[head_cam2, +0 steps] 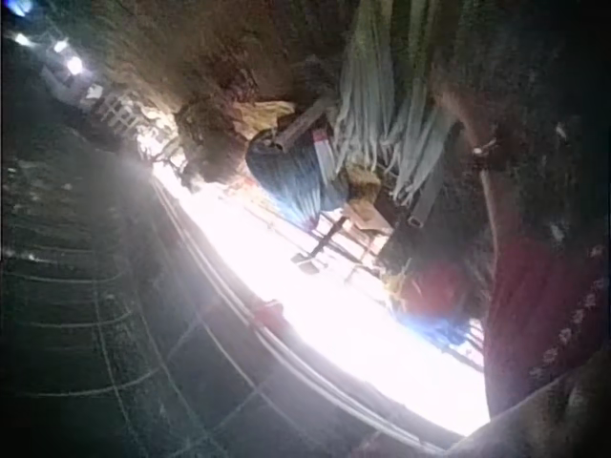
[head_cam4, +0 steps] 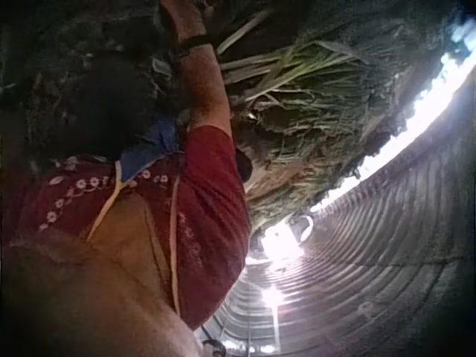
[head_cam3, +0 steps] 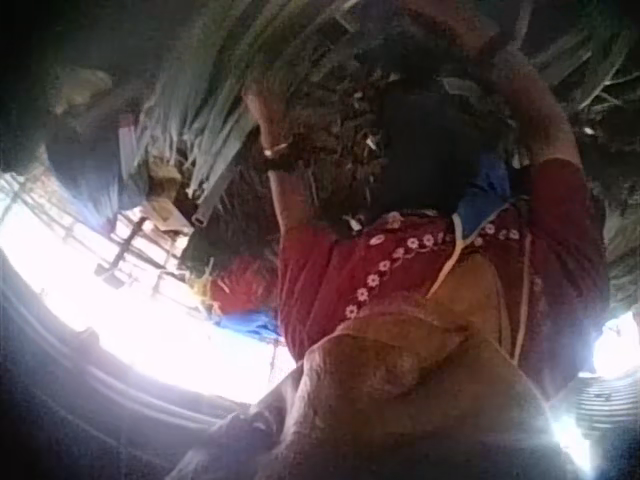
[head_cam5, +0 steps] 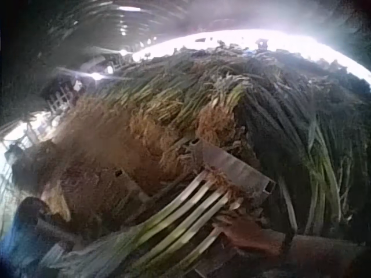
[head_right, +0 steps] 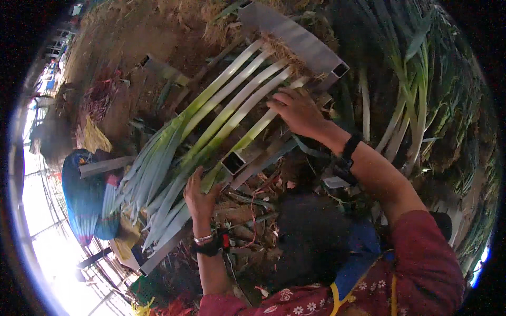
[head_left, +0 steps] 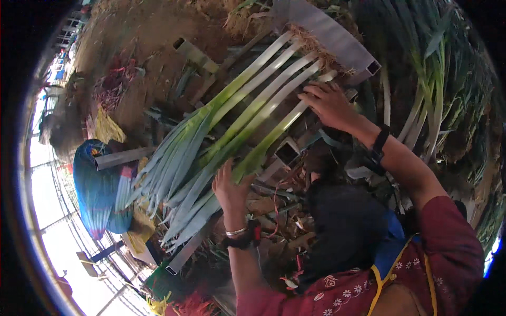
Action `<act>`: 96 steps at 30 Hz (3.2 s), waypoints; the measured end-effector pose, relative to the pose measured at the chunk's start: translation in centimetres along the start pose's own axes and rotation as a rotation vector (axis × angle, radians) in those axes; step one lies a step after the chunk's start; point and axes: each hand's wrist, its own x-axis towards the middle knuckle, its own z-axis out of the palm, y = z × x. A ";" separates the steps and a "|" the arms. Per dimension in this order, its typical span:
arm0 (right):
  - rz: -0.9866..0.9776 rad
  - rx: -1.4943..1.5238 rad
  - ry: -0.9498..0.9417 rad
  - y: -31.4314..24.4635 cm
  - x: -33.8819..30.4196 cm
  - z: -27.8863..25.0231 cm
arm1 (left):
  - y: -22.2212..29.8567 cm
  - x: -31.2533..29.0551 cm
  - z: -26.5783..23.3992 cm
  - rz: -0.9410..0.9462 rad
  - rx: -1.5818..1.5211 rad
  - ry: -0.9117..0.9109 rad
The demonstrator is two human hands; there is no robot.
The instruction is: Clean and sort leeks by peeling outer layers and arranging them on a metal rack.
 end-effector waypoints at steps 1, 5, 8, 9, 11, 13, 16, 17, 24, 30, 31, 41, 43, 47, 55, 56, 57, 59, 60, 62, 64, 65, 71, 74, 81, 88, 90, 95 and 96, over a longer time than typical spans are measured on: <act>-0.004 0.001 -0.001 0.1 -0.1 0.6 | 0.2 -0.1 0.2 0.040 0.024 0.020; 0.007 -0.019 0.037 0.2 0.2 1.6 | 1.1 -0.3 2.2 0.123 0.072 0.042; 0.000 0.017 0.007 0.5 0.8 0.9 | 1.4 0.5 3.5 0.111 0.120 0.002; -0.018 0.058 -0.004 0.6 0.8 0.4 | 1.6 0.7 3.6 0.102 0.148 -0.016; -0.069 0.125 -0.018 1.1 1.0 -0.6 | 1.3 0.8 2.7 0.153 0.083 -0.009; -0.125 0.168 -0.033 1.7 0.9 -1.9 | 1.3 0.8 1.2 0.208 0.020 -0.020; -0.176 0.221 -0.102 2.3 1.0 -2.8 | 1.2 1.3 0.1 0.255 -0.046 -0.052; -0.182 0.217 -0.105 2.6 1.0 -2.4 | 1.0 1.5 0.4 0.246 -0.067 -0.064; -0.175 0.213 -0.104 2.8 0.2 0.8 | 0.4 1.6 1.9 0.194 0.070 -0.065; -0.183 0.250 -0.071 3.4 -0.2 1.3 | 3.3 3.2 0.2 0.179 -0.223 -0.005; -0.188 0.249 -0.048 3.3 -0.3 1.5 | 3.4 3.9 0.5 0.187 -0.150 0.067; -0.103 0.326 0.012 1.9 0.0 0.7 | 3.2 7.2 5.8 0.120 0.069 0.088; -0.010 0.508 0.049 2.0 0.0 0.8 | 3.6 6.9 5.9 0.116 0.044 0.124; 0.224 0.777 0.166 2.2 0.3 0.5 | 4.3 6.1 6.3 0.197 0.046 0.237; 0.086 0.133 0.139 -2.0 1.4 1.3 | 3.6 6.5 5.9 0.185 -0.193 0.130; 0.083 0.113 0.115 -1.7 0.7 1.9 | 4.2 6.4 6.0 0.166 -0.152 0.127; 0.103 0.166 0.040 -2.0 0.5 1.4 | 4.2 5.9 6.0 0.138 -0.108 0.123; 0.046 0.127 0.112 -2.3 0.3 1.9 | 3.5 5.7 6.8 0.117 -0.152 0.192; 0.018 0.098 0.152 -2.1 0.3 1.9 | 4.0 6.0 6.8 0.113 -0.180 0.231; -0.001 0.118 0.167 -1.6 0.3 1.9 | 4.5 7.0 6.2 0.102 -0.012 0.306; -0.008 0.119 0.183 -1.5 0.1 1.9 | 4.3 8.2 5.2 0.171 0.143 0.415; -0.009 0.112 0.195 -1.7 0.1 1.9 | 4.0 8.7 4.9 0.139 0.192 0.376; 0.014 0.186 0.198 -1.7 0.2 2.5 | 1.2 10.5 5.1 0.115 0.300 0.209; 0.048 0.197 0.216 -1.9 0.4 2.6 | 1.2 10.0 4.8 0.171 0.220 0.134; 0.272 0.623 0.271 -1.0 0.7 1.0 | 2.4 8.9 2.9 0.280 0.042 -0.044; 0.083 0.119 0.249 -2.2 2.6 0.4 | 1.7 9.2 2.1 0.162 -0.197 -0.268; 0.081 0.077 0.199 -2.6 2.4 1.8 | 1.7 9.3 2.1 0.150 -0.225 -0.294; 0.086 0.120 0.178 -2.0 1.8 3.9 | 1.0 9.1 2.4 0.143 -0.266 -0.288; 0.085 0.121 0.174 -2.2 1.8 3.8 | 0.7 9.5 2.5 0.138 -0.299 -0.258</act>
